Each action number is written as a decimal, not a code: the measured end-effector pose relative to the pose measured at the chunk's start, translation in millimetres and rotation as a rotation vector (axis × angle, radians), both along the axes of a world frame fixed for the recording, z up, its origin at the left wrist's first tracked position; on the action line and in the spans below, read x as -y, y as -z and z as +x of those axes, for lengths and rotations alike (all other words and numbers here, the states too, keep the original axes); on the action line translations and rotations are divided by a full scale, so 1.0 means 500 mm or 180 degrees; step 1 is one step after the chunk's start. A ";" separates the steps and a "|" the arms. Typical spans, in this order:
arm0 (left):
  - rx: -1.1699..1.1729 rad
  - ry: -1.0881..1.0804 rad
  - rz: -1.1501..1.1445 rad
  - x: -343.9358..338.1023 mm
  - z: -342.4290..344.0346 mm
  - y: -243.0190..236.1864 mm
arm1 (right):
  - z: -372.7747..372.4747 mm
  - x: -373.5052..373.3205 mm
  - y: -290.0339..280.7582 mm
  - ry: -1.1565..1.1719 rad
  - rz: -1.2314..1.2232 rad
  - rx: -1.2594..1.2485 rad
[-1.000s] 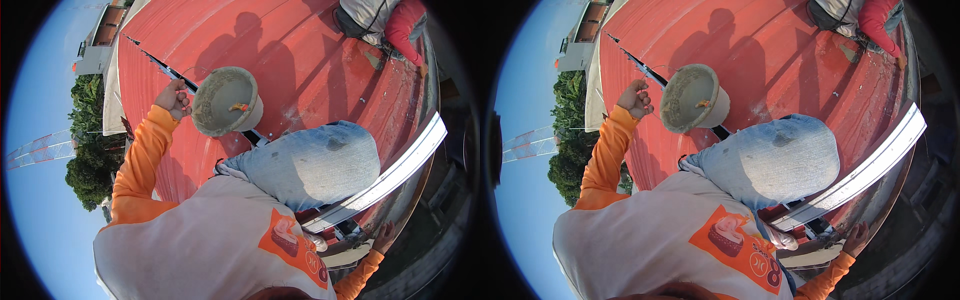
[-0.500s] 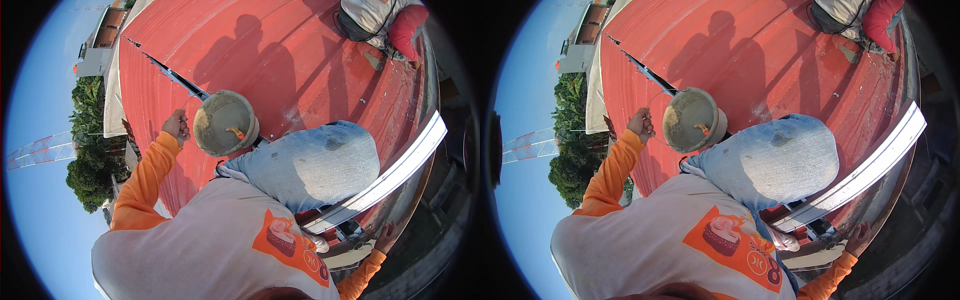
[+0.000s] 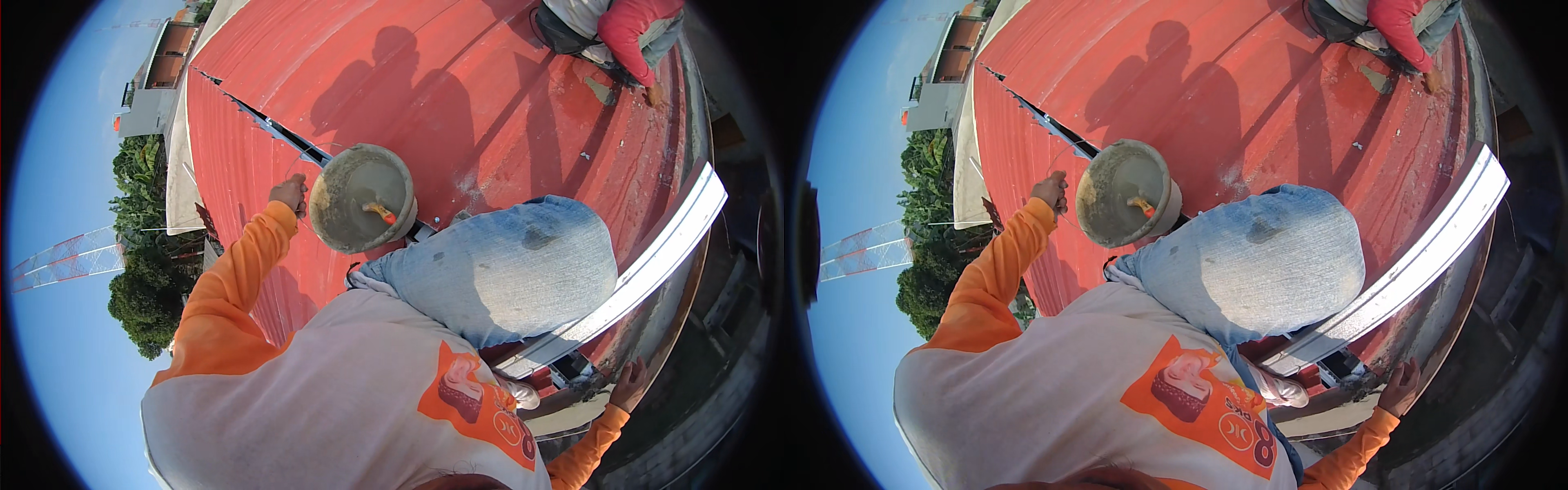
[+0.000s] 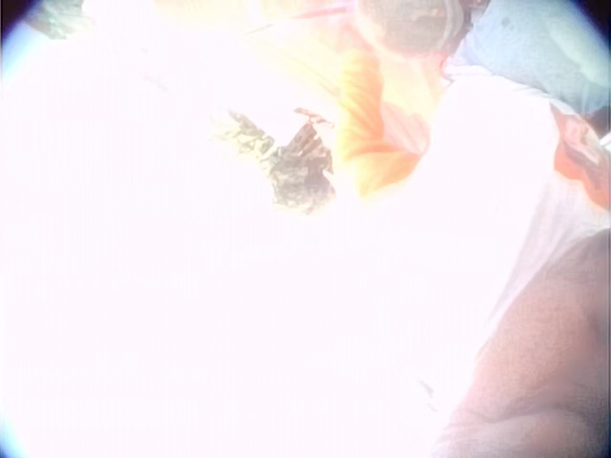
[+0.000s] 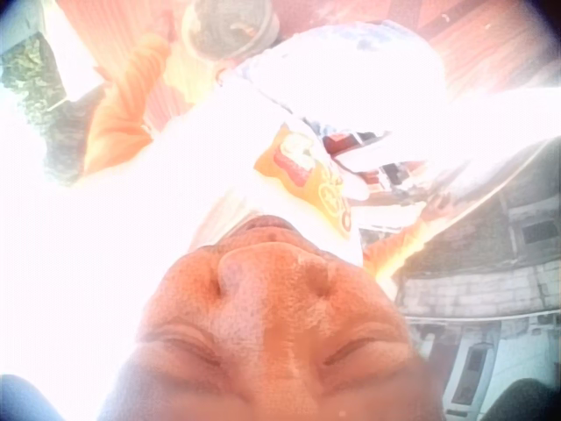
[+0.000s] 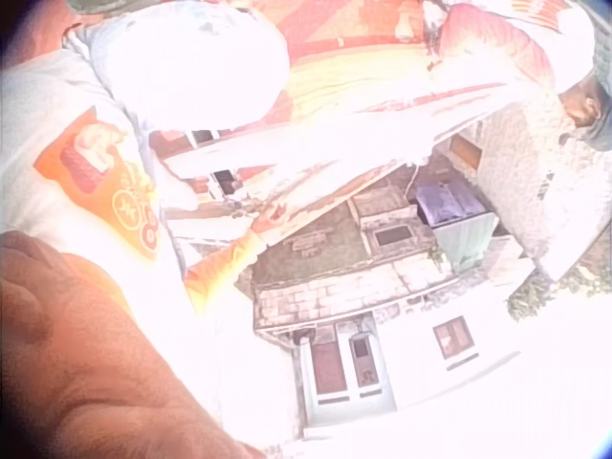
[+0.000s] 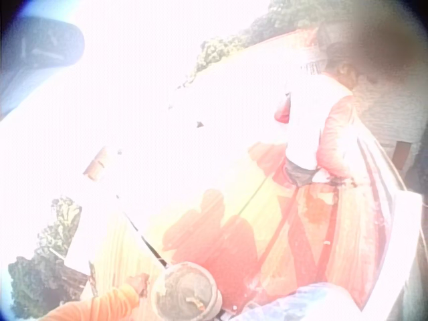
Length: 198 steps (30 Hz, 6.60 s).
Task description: The person applies water to a concrete roof ledge using a paintbrush, spreads cement mix onto the ledge using a trowel, and lifts a long metal profile.
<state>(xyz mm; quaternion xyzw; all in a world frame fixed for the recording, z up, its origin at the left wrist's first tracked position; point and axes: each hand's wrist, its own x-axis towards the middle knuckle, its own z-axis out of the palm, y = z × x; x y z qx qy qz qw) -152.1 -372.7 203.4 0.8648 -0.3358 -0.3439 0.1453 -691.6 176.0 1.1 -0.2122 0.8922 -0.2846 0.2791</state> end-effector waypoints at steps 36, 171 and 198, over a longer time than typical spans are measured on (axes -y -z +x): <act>-0.2109 0.3994 0.1150 0.050 -1.403 0.316 | 0.336 -0.094 -0.148 0.1568 -0.0982 0.0447; -0.3463 0.5316 0.0899 -0.418 -1.001 -0.045 | 0.054 0.062 -0.666 -0.2041 0.0791 -0.4202; -0.4055 0.3889 0.2256 -0.330 -0.994 -0.079 | 0.482 -0.243 -0.183 0.2200 0.0176 -0.0286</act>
